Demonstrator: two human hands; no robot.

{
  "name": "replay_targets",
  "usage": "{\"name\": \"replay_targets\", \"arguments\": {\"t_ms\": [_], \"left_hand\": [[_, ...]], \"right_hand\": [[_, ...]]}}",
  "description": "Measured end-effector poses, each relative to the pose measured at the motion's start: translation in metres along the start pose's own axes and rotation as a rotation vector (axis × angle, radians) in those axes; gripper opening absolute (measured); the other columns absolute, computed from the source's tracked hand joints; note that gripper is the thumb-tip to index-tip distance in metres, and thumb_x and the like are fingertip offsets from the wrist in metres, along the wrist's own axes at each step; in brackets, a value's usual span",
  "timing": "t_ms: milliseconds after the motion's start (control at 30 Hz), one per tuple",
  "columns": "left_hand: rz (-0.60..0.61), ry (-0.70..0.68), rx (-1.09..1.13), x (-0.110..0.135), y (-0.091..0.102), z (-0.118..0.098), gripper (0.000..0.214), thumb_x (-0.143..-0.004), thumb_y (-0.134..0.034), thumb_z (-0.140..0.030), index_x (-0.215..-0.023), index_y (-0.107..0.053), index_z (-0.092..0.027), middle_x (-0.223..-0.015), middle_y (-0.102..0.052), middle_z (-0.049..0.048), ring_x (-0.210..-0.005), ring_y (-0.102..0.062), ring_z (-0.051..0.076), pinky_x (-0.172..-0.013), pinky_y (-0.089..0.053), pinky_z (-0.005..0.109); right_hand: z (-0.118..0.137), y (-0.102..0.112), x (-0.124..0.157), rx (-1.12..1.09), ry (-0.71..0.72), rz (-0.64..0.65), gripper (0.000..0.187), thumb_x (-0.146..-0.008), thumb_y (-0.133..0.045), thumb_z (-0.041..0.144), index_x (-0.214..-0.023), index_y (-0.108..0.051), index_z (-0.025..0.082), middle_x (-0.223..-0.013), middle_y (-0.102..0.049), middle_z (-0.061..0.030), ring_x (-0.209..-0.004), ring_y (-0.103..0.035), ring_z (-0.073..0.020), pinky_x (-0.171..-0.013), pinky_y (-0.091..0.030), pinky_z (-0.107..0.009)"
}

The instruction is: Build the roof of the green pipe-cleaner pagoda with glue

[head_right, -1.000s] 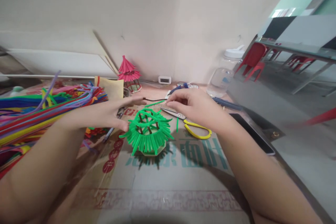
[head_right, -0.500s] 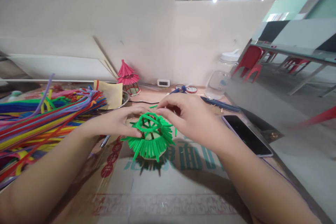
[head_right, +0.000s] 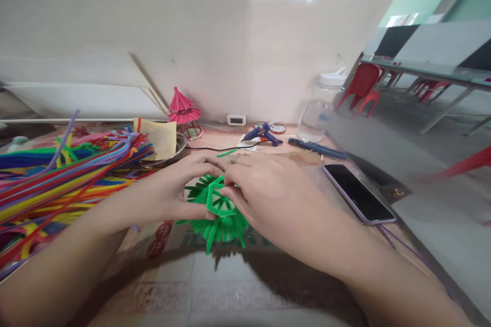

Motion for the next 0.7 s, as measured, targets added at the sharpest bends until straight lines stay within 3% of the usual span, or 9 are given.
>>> {"name": "replay_targets", "arguments": {"t_ms": [433, 600, 700], "left_hand": [[0.014, 0.027, -0.003, 0.0, -0.002, -0.001, 0.045, -0.082, -0.078, -0.042, -0.121, -0.062, -0.025, -0.127, -0.059, 0.005, -0.12, -0.054, 0.024, -0.1, -0.046, 0.036], [0.024, -0.02, 0.026, 0.0, 0.001, 0.003, 0.048, -0.084, -0.077, -0.043, -0.125, -0.061, -0.025, -0.133, -0.06, 0.0054, -0.125, -0.053, 0.024, -0.104, -0.044, 0.036], [0.046, 0.019, 0.051, 0.001, 0.003, 0.013, 0.053, -0.083, -0.078, -0.042, -0.13, -0.06, -0.027, -0.136, -0.06, 0.0064, -0.127, -0.055, 0.026, -0.104, -0.046, 0.037]], "right_hand": [[0.001, -0.011, -0.001, -0.063, 0.021, 0.061, 0.017, -0.096, -0.059, 0.023, -0.08, -0.064, 0.022, -0.083, -0.069, 0.0007, -0.084, -0.062, -0.0194, -0.08, -0.04, -0.034], [-0.006, 0.009, -0.003, -0.084, -0.031, -0.037, 0.016, -0.097, -0.058, 0.028, -0.086, -0.068, 0.022, -0.082, -0.071, 0.0005, -0.077, -0.062, -0.0169, -0.071, -0.039, -0.031], [-0.017, 0.028, -0.002, -0.106, -0.09, -0.133, 0.019, -0.098, -0.056, 0.029, -0.089, -0.071, 0.021, -0.079, -0.072, 0.0, -0.069, -0.061, -0.014, -0.063, -0.037, -0.027]]}}
Point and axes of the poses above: each hand's wrist, its own x-axis away from the middle knuckle, its own y-axis out of the back of the hand, z = x × y, the point moved 9 cm from there along -x, towards the middle knuckle
